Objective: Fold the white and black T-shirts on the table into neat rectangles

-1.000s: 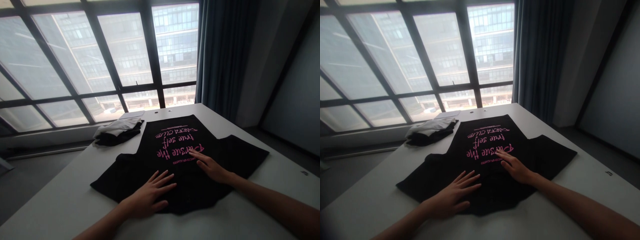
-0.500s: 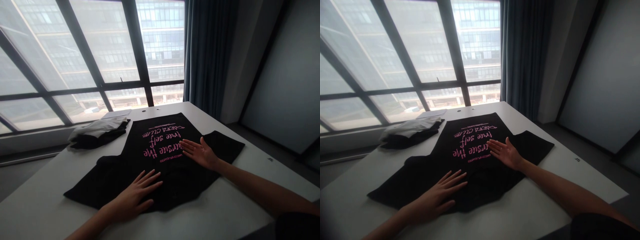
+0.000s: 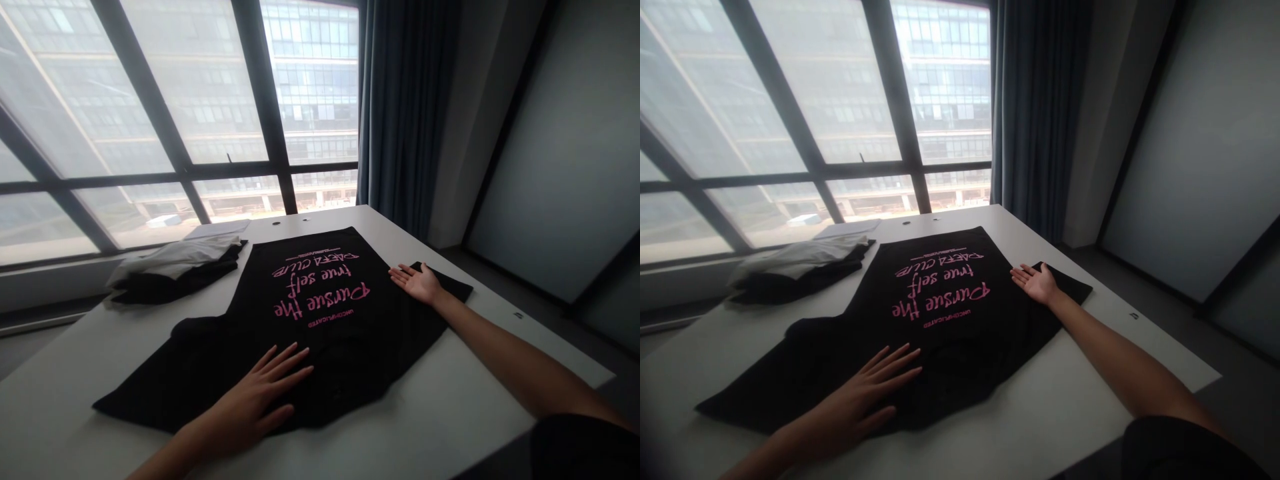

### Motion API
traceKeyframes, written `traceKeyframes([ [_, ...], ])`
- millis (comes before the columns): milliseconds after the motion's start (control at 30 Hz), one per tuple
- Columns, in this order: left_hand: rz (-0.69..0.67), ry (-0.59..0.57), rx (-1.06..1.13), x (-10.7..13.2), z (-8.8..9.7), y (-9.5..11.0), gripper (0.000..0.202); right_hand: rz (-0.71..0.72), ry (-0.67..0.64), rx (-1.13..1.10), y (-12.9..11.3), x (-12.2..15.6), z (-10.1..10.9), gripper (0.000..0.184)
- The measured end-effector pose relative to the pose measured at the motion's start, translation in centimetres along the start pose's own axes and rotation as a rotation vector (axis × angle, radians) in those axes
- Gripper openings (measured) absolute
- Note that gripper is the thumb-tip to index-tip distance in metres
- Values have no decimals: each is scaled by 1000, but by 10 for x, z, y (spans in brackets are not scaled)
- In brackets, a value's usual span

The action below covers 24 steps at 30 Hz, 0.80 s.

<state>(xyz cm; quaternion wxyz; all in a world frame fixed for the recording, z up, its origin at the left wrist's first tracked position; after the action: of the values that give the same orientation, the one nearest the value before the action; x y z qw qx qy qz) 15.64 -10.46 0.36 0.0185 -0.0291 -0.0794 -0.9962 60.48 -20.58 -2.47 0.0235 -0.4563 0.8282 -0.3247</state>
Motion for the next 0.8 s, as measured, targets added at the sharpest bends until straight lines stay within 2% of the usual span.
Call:
traceKeyframes([
  [133,8,-6,-6,0,-2,-2,60,134,114,-58,-24,-15,21,64],
  [233,8,4,-11,-1,-4,-4,61,210,113,-71,-41,-15,27,63],
  [300,10,15,-8,-1,-4,-4,60,153,23,-48,-43,-14,23,65],
  [400,-1,36,-9,-1,-2,-3,59,-88,-115,38,-33,-13,17,62],
  [467,-12,44,-12,-1,-1,-2,60,-151,-79,60,-33,-15,23,57],
  [533,-12,45,-23,-1,-1,-2,61,-45,47,21,-48,-18,37,52],
  [633,-2,38,-44,-1,-2,-4,61,199,216,-59,-81,-16,57,50],
  [733,-3,45,-48,-1,-2,-6,61,305,230,-93,-96,-8,55,53],
  [800,-9,68,-47,-1,-2,-7,61,292,139,-81,-89,0,36,52],
])
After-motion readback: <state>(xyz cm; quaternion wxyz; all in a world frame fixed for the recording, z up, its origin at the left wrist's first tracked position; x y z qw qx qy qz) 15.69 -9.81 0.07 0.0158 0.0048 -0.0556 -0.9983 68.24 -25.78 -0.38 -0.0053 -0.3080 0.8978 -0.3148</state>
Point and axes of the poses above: each hand's wrist, its own x-axis away from the middle knuckle, its own z-axis out of the back of the hand, y = z × x, the point moved 6 cm from there along -x, towards the middle knuckle, and after that the axes turned 5 degrees about -x, right-handed, at the moved point
